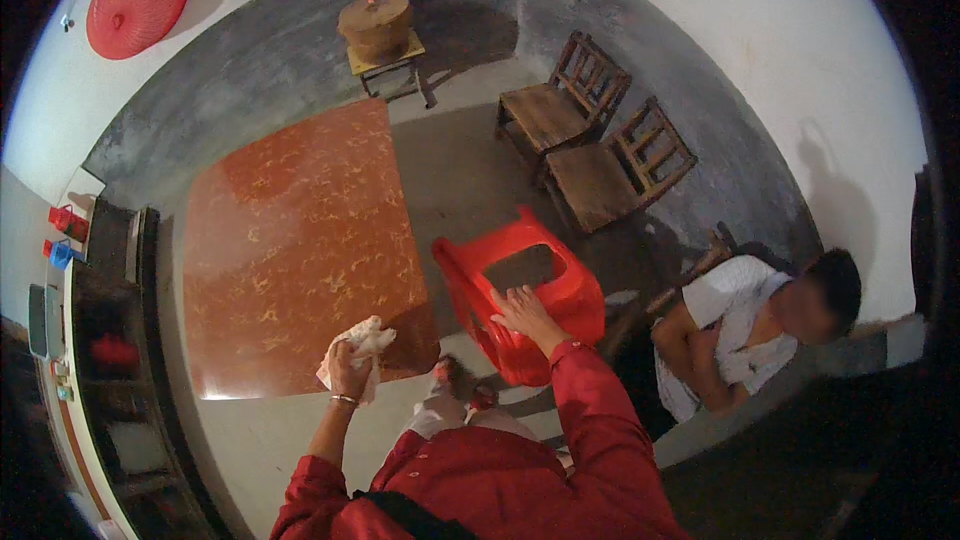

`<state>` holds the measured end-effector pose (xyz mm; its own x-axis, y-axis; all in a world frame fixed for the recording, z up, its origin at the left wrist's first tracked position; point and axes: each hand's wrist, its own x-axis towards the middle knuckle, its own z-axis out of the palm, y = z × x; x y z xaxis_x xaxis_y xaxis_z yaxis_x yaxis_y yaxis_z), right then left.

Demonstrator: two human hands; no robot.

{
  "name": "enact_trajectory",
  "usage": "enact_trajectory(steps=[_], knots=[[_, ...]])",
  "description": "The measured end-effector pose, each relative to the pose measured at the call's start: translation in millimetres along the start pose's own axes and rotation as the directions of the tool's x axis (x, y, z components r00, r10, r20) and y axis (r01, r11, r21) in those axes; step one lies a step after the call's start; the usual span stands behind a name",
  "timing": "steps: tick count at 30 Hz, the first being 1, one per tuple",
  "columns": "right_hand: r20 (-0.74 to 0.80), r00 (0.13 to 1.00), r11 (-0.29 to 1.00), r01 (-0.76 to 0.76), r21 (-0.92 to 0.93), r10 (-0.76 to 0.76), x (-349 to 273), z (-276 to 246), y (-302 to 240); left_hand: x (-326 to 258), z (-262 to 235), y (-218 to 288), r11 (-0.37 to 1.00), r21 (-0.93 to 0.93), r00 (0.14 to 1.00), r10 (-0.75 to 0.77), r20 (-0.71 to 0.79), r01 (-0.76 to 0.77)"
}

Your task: The person wipes a large, reddish-brown table surface with a white cloth. They systematically clean the table top using circular and back-and-forth motions, covering the entire surface area. Another person is visible sitting in the background.

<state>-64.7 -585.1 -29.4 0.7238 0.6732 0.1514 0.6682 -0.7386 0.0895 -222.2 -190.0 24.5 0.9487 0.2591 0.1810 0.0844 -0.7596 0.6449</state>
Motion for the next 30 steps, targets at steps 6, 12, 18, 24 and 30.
enact_trajectory(steps=[6,12,18,24,30], knots=[[0.081,0.993,0.995,0.092,-0.042,-0.088,37.8,2.2,8.9,-5.8,25.2,-1.6,0.988,-0.051,0.986,-0.15,-0.078,0.146],[0.196,0.97,0.985,0.159,-0.06,-0.145,43.1,-20.6,17.0,-13.6,23.7,25.6,0.986,-0.051,0.983,-0.163,-0.084,0.159],[0.292,0.94,0.984,0.179,0.014,-0.175,70.4,-25.7,11.7,-37.3,44.8,-25.4,0.983,-0.083,0.987,-0.161,0.016,0.162],[0.249,0.929,0.96,0.28,0.016,-0.275,107.7,-10.6,82.3,-15.7,37.2,31.7,0.962,0.053,0.955,-0.274,0.112,0.269],[0.439,0.855,0.961,0.257,0.103,-0.275,145.6,16.0,106.9,-17.2,46.7,26.5,0.932,0.127,0.927,-0.355,0.124,0.34]])
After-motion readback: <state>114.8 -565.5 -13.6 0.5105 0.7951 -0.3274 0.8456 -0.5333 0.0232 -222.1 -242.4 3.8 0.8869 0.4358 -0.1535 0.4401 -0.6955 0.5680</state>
